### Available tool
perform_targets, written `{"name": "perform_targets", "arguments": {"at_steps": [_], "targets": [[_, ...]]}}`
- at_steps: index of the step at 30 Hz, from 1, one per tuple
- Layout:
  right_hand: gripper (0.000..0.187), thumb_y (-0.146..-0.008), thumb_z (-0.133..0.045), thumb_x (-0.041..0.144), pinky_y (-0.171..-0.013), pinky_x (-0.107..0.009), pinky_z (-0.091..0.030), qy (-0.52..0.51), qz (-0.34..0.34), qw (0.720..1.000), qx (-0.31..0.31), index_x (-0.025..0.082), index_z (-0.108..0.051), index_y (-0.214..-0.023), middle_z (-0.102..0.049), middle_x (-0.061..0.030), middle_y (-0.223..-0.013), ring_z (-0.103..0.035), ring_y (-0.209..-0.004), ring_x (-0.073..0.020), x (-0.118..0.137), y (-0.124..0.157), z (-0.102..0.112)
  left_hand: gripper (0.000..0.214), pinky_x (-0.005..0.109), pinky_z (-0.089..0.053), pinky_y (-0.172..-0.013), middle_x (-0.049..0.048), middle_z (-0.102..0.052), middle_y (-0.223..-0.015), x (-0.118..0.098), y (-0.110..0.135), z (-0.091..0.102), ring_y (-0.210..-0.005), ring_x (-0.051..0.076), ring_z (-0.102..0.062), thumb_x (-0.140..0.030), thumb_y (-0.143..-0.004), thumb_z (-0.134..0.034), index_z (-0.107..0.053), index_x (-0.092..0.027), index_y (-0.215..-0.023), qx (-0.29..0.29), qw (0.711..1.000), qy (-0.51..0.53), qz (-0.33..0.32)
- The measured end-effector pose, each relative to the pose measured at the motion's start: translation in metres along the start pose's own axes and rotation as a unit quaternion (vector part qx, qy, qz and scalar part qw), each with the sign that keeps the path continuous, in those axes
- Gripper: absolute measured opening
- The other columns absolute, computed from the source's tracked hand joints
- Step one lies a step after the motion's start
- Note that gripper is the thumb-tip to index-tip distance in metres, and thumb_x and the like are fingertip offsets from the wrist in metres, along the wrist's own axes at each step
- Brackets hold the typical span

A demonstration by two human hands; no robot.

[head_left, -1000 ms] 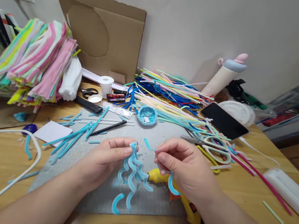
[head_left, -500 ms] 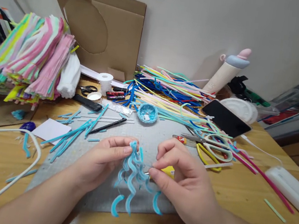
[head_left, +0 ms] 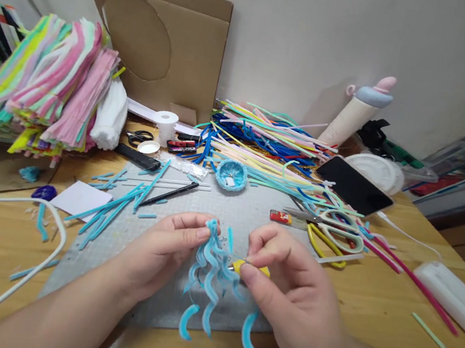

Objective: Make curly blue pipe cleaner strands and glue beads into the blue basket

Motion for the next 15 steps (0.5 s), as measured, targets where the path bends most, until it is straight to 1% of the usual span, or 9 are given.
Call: {"name": "perform_targets", "arguments": {"at_steps": [3,7,10,12,15], "targets": [[0.016,-0.081,-0.063,0.012,-0.072,-0.027,-0.040,-0.008,-0.028,1.000,0.002,0.025,-0.055,-0.075,-0.055,0.0044,-0.080,-0.052,-0.079,-0.0124,-0.0059,-0.0022,0.0009,0.021,0.023,-0.046,-0.063,0.0032,-0.071,-0.070,-0.0004,-0.0003,0.0006,-0.061,0.013,-0.061,-0.022,-0.063,-0.080,-0.073,-0.013,-0.080,-0.006,1.000,0.006,-0.006],[0.016,-0.079,-0.066,0.013,-0.075,-0.029,-0.040,-0.007,-0.038,0.999,0.006,0.026,-0.057,-0.075,-0.059,0.0044,-0.079,-0.054,-0.080,-0.0135,-0.0106,-0.0047,0.0022,0.020,0.022,-0.044,-0.061,0.0015,-0.068,-0.071,-0.0008,-0.0001,0.0027,-0.061,0.012,-0.060,-0.022,-0.063,-0.081,-0.071,-0.013,-0.078,-0.018,1.000,-0.003,-0.014],[0.014,-0.078,-0.068,0.016,-0.074,-0.029,-0.042,-0.011,-0.051,0.999,0.015,0.025,-0.058,-0.074,-0.061,0.0034,-0.078,-0.056,-0.080,-0.0143,-0.0101,-0.0060,0.0027,0.020,0.022,-0.044,-0.062,0.0013,-0.067,-0.071,-0.0024,0.0002,0.0025,-0.061,0.012,-0.059,-0.023,-0.063,-0.080,-0.071,-0.013,-0.077,-0.022,1.000,-0.008,-0.021],[0.013,-0.077,-0.069,0.018,-0.071,-0.028,-0.044,-0.008,-0.070,0.997,0.009,0.025,-0.059,-0.074,-0.062,0.0027,-0.077,-0.057,-0.077,-0.0143,-0.0088,-0.0074,0.0039,0.019,0.023,-0.044,-0.063,0.0013,-0.067,-0.068,-0.0038,0.0001,0.0004,-0.059,0.012,-0.059,-0.024,-0.064,-0.079,-0.070,-0.013,-0.077,-0.012,1.000,-0.012,-0.020],[0.009,-0.075,-0.070,0.021,-0.062,-0.025,-0.047,-0.006,-0.115,0.993,-0.007,0.025,-0.063,-0.080,-0.062,0.0017,-0.075,-0.057,-0.070,-0.0140,-0.0079,-0.0104,0.0062,0.020,0.024,-0.044,-0.063,0.0018,-0.067,-0.065,-0.0062,0.0000,-0.0018,-0.058,0.013,-0.059,-0.025,-0.065,-0.079,-0.070,-0.014,-0.079,-0.007,1.000,-0.019,-0.021]]}}
Point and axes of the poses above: each hand's wrist, its own y-axis away from the middle knuckle, its own z-axis out of the back of the hand, x = y × z, the point moved 4 cm from there along -y, towards the middle knuckle
